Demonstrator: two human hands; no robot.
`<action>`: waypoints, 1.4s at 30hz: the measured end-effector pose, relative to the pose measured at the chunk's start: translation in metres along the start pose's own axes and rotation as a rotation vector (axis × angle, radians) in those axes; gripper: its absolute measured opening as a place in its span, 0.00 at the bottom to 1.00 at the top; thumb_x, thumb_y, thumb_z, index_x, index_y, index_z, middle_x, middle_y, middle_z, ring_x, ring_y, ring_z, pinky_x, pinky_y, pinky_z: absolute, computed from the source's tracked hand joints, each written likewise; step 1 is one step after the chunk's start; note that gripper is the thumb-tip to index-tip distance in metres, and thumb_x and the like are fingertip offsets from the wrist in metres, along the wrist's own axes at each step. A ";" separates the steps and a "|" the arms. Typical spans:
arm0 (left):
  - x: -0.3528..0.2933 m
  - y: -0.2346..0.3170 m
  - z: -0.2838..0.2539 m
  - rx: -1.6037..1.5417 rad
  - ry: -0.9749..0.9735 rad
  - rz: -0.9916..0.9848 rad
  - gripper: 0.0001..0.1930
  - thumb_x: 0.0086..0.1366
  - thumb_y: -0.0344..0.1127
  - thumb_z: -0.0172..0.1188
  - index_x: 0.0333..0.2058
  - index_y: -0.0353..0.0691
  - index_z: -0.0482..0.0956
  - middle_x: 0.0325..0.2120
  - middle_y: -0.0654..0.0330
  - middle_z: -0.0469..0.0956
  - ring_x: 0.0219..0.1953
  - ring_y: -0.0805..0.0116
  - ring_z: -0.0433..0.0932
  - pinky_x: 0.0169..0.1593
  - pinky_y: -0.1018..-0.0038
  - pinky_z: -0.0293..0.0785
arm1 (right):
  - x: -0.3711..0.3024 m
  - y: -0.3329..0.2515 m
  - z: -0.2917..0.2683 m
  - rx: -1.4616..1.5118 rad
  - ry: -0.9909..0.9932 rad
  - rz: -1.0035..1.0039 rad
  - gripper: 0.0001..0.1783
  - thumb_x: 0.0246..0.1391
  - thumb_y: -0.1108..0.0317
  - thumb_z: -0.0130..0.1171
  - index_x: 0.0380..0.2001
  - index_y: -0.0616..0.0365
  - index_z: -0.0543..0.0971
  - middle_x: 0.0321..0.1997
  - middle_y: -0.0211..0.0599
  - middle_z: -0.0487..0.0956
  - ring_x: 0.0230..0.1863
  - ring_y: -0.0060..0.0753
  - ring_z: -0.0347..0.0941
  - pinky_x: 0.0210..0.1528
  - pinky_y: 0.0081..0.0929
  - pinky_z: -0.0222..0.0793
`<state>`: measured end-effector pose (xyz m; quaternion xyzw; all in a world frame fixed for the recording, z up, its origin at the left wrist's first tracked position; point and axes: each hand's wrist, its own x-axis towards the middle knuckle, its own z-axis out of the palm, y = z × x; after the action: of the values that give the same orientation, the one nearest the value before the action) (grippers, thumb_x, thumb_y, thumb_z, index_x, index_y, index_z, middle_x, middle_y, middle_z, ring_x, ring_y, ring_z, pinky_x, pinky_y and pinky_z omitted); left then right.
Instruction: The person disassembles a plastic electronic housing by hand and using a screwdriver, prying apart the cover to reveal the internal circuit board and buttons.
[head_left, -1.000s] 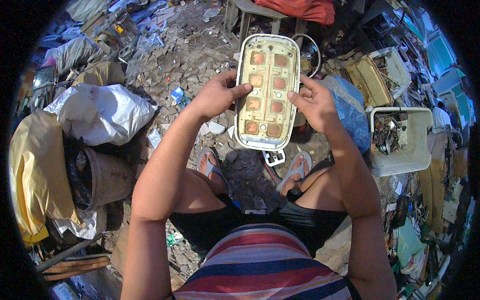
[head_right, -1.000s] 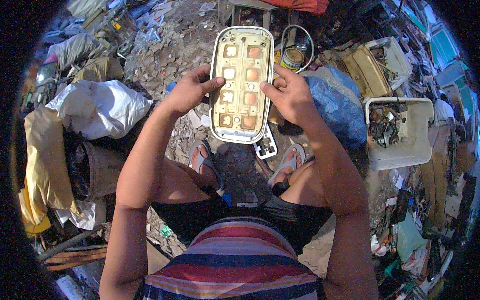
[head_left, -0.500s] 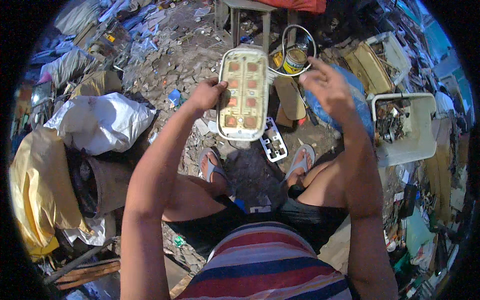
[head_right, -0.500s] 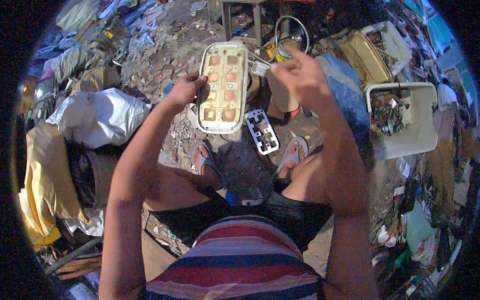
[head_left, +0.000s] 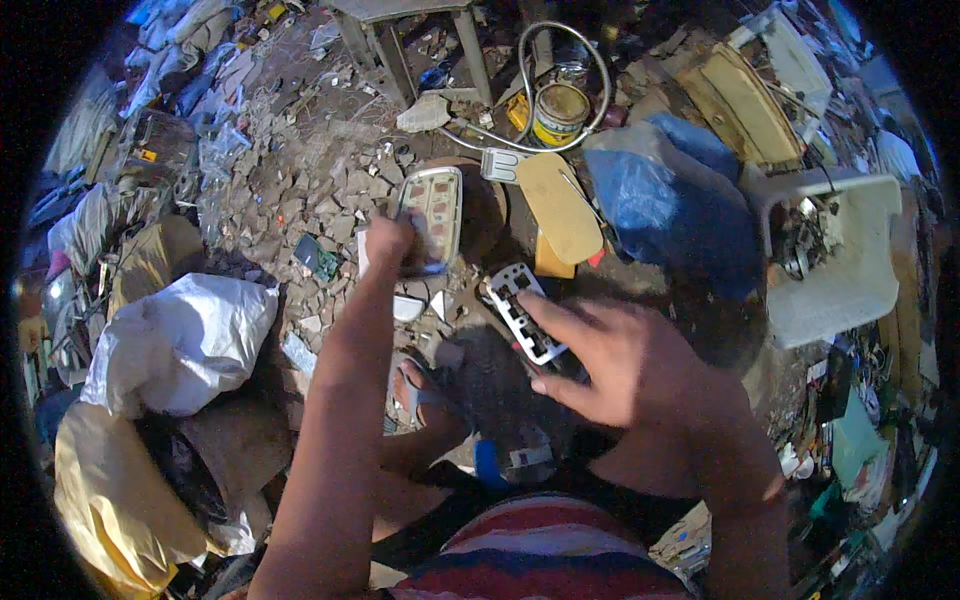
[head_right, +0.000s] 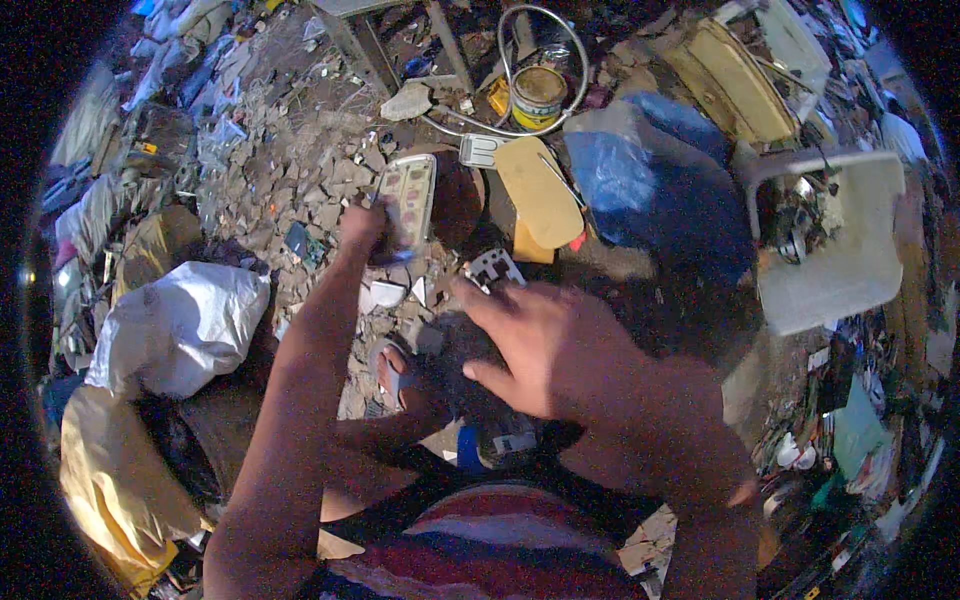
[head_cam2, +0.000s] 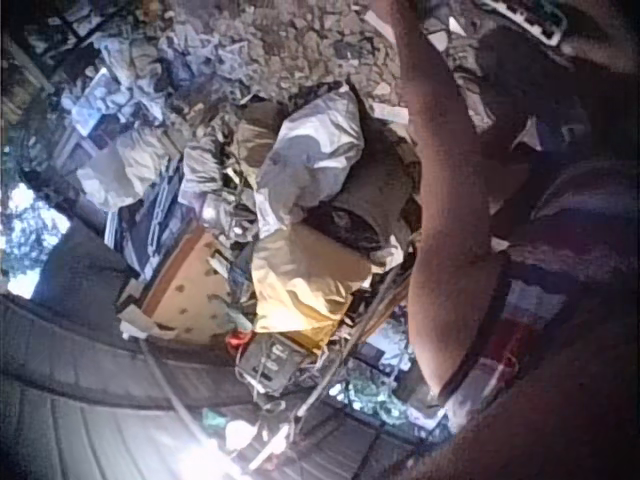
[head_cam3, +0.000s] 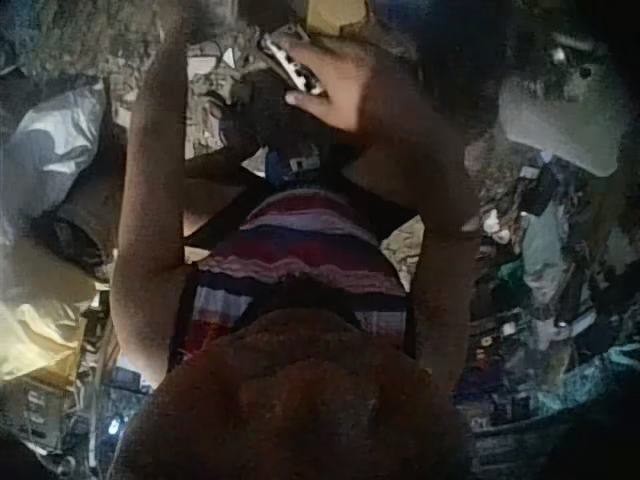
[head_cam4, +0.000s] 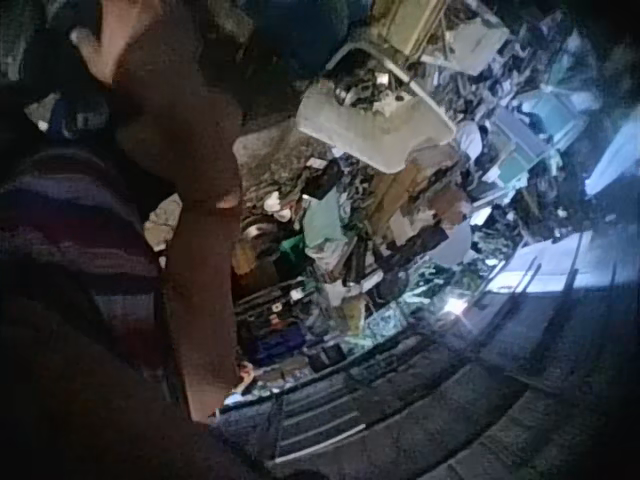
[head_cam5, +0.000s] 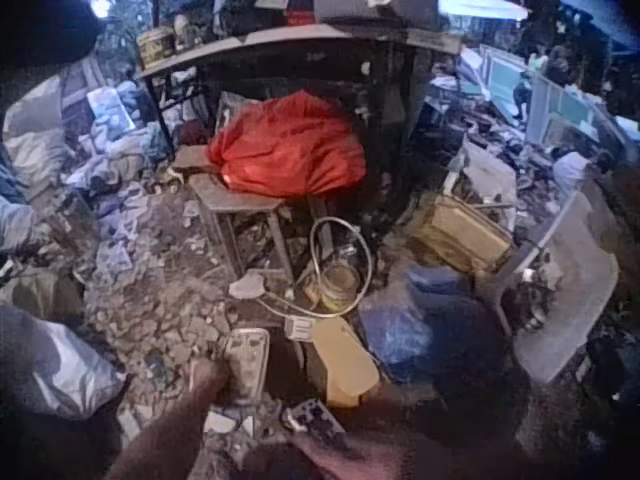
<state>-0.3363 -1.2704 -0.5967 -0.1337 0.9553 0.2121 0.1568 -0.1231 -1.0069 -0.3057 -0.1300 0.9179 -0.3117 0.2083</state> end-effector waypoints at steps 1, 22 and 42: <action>0.005 0.003 0.006 -0.029 -0.028 0.032 0.35 0.53 0.58 0.60 0.49 0.32 0.72 0.38 0.42 0.78 0.41 0.49 0.79 0.47 0.62 0.73 | 0.004 0.006 -0.001 0.000 0.005 -0.038 0.37 0.48 0.54 0.60 0.59 0.57 0.62 0.37 0.52 0.75 0.37 0.52 0.74 0.39 0.43 0.71; 0.045 0.006 -0.021 -0.727 -0.378 -0.246 0.27 0.54 0.47 0.67 0.48 0.36 0.71 0.28 0.62 0.76 0.25 0.71 0.72 0.28 0.72 0.68 | 0.009 0.050 0.043 0.325 -0.109 0.287 0.35 0.50 0.54 0.61 0.59 0.55 0.64 0.50 0.64 0.71 0.52 0.58 0.70 0.55 0.43 0.64; -0.099 0.015 -0.077 0.330 -0.654 0.192 0.30 0.56 0.49 0.61 0.51 0.35 0.68 0.43 0.46 0.76 0.43 0.53 0.77 0.49 0.66 0.71 | -0.111 0.057 0.048 1.040 0.220 0.889 0.29 0.54 0.55 0.58 0.54 0.60 0.68 0.35 0.38 0.80 0.37 0.30 0.76 0.40 0.28 0.71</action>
<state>-0.2693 -1.2734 -0.4901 0.0581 0.8843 0.1008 0.4521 -0.0091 -0.9469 -0.3419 0.4075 0.6312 -0.6078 0.2570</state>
